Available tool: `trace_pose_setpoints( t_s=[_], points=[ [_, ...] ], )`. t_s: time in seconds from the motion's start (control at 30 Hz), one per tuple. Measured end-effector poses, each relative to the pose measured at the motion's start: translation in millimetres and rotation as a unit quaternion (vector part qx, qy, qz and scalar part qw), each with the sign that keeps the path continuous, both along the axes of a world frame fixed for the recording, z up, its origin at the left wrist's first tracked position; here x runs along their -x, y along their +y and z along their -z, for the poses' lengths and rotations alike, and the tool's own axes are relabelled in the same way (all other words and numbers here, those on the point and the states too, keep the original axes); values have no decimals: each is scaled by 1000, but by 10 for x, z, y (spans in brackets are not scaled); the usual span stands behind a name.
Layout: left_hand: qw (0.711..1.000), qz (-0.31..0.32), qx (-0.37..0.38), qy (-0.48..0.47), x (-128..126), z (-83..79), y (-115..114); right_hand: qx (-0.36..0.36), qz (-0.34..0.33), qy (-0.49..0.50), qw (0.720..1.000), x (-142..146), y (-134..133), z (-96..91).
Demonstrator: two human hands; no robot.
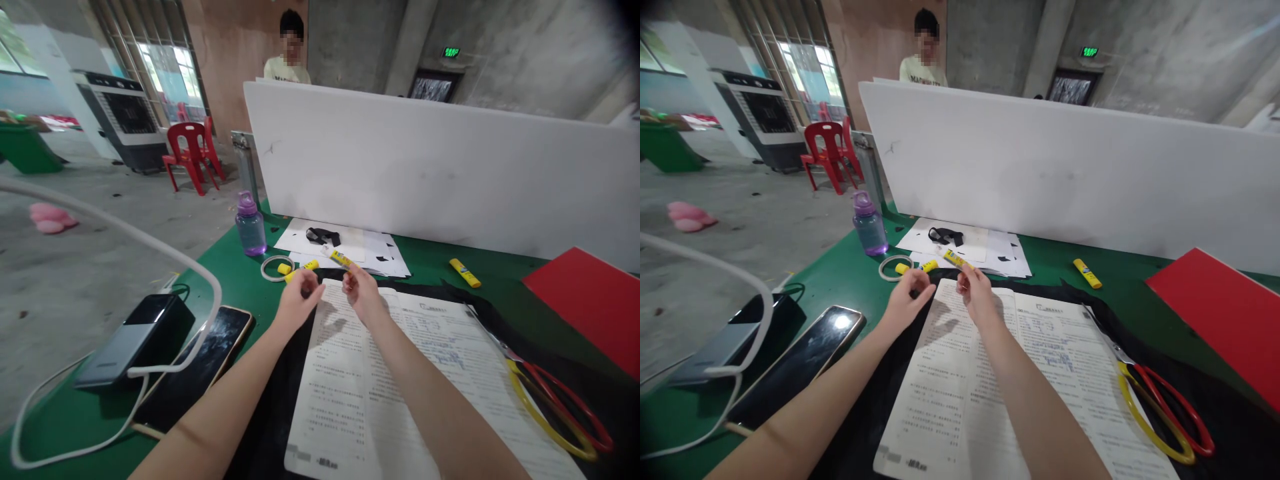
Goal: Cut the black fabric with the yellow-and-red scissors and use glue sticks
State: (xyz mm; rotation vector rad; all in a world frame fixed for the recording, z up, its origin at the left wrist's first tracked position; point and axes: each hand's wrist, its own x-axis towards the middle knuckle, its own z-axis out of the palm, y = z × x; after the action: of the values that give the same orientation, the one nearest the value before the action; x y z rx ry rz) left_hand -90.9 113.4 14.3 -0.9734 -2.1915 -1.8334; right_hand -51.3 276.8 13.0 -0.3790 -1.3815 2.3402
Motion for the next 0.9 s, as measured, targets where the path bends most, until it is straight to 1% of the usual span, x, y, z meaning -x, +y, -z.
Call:
trace_pose_setpoints(
  t_s=[0.03,0.07,0.13,0.17,0.23,0.3,0.33,0.4,0.47,0.5,0.53,0.6,0.67,0.73,0.8,0.87,0.9],
  points=[
    [996,38,58,56,-48,-14,1,22,12,12,1000,6,7,-1],
    [984,83,112,112,-96,-25,3,40,21,24,999,10,14,-3],
    [947,156,197,202,-178,-32,14,66,34,42,996,14,25,-12],
    [929,176,228,233,-206,-26,20,78,36,47,995,15,30,-14],
    [905,178,280,267,-234,6,32,91,40,48,994,18,40,-14],
    [892,154,326,274,-234,48,37,72,64,44,994,15,42,-8],
    [886,143,348,273,-230,68,37,41,86,43,995,9,37,-5],
    [875,129,381,270,-222,93,32,-69,136,41,987,-13,12,-7],
    [869,118,399,268,-222,98,27,-201,173,33,964,-44,-28,-19],
    [867,113,405,267,-225,94,26,-260,180,24,948,-60,-49,-26],
    [867,108,409,264,-228,88,26,-310,182,14,933,-75,-68,-31],
    [866,103,415,259,-237,72,28,-386,173,-12,906,-94,-87,-28],
    [866,103,418,255,-247,57,28,-438,159,-40,884,-97,-79,0],
    [867,102,419,250,-257,43,24,-471,153,-77,865,-89,-53,46],
    [868,102,419,246,-266,31,17,-498,133,-113,849,-78,-28,90],
    [870,104,418,241,-273,23,10,-516,101,-124,841,-68,-16,111],
    [870,105,418,240,-274,22,7,-515,93,-115,845,-64,-14,109]
  ],
)
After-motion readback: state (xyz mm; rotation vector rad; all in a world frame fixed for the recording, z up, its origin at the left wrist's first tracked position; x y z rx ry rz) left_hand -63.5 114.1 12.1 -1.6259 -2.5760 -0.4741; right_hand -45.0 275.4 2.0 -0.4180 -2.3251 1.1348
